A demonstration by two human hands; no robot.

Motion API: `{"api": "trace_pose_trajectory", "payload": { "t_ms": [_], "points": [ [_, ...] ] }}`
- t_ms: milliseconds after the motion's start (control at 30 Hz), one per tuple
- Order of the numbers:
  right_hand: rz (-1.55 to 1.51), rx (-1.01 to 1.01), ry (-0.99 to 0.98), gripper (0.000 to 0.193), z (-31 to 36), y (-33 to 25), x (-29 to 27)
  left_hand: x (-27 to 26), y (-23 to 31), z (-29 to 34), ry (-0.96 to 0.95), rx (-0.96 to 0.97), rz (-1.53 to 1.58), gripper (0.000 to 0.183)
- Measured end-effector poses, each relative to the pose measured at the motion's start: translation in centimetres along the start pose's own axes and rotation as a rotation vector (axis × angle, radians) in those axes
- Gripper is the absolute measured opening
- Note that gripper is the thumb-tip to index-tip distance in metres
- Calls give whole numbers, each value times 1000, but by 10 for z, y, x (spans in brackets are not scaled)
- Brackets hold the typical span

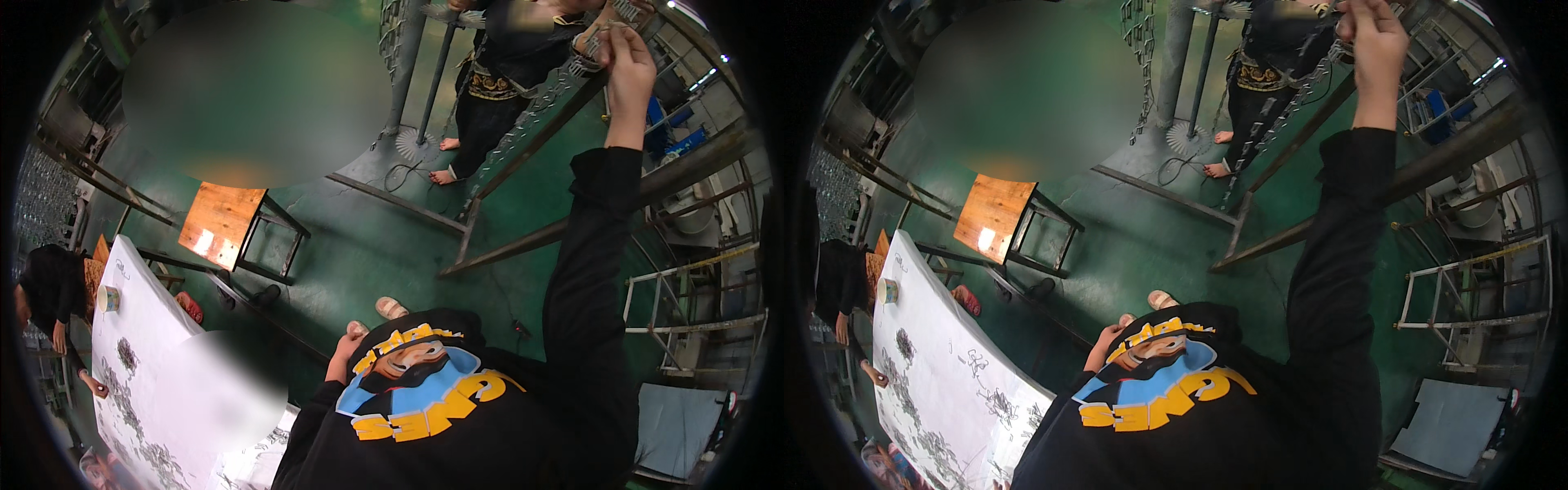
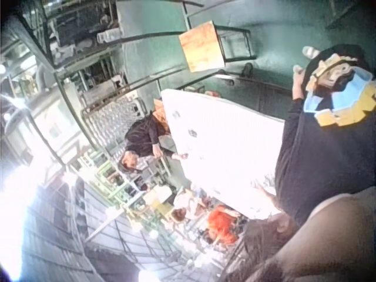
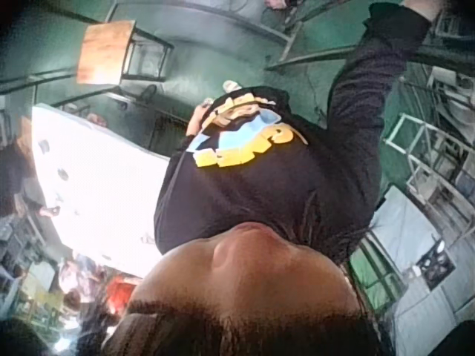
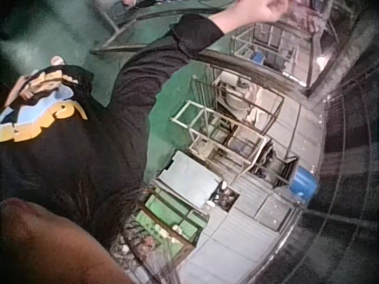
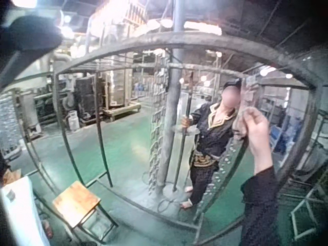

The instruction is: The person sits at a table and sorts small metal clips and hooks by hand, picking them up and organizing them on a white cloth surface.

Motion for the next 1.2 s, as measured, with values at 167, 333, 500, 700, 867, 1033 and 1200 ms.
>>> {"api": "trace_pose_trajectory", "payload": {
  "t_ms": [167, 333, 500, 700, 867, 1033, 1200],
  "points": [
    [175, -48, 52, 14, -55, -1, -69, -13, -45, -25, 125, 65, 98, 33],
    [42, -50, 145, 11, -97, -3, -93, -20, -37, -7, 79, 79, 71, 29],
    [42, 20, 185, 12, -124, 10, -109, -30, -18, 8, 98, 33, 31, 30],
    [-22, 120, 125, 14, -180, 24, -126, -5, -94, -75, 106, 10, 272, 31],
    [144, 243, -62, 15, -200, 30, -129, 1, -104, -55, 126, 23, 435, 31],
    [278, 290, -208, 15, -185, 25, -109, -5, -92, -24, 117, 27, 478, 27],
    [352, 318, -175, 17, -185, 33, -104, -8, -108, -32, 96, -61, 572, 26]
  ]
}}
Point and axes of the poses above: each hand's wrist, its own z-axis away from the middle knuckle, its own x-axis out of the palm, y = z × x, the point moved 9 cm from there along -z, towards the middle knuckle, and after that the axes turned 12 degrees about -x, right-handed, at the moved point
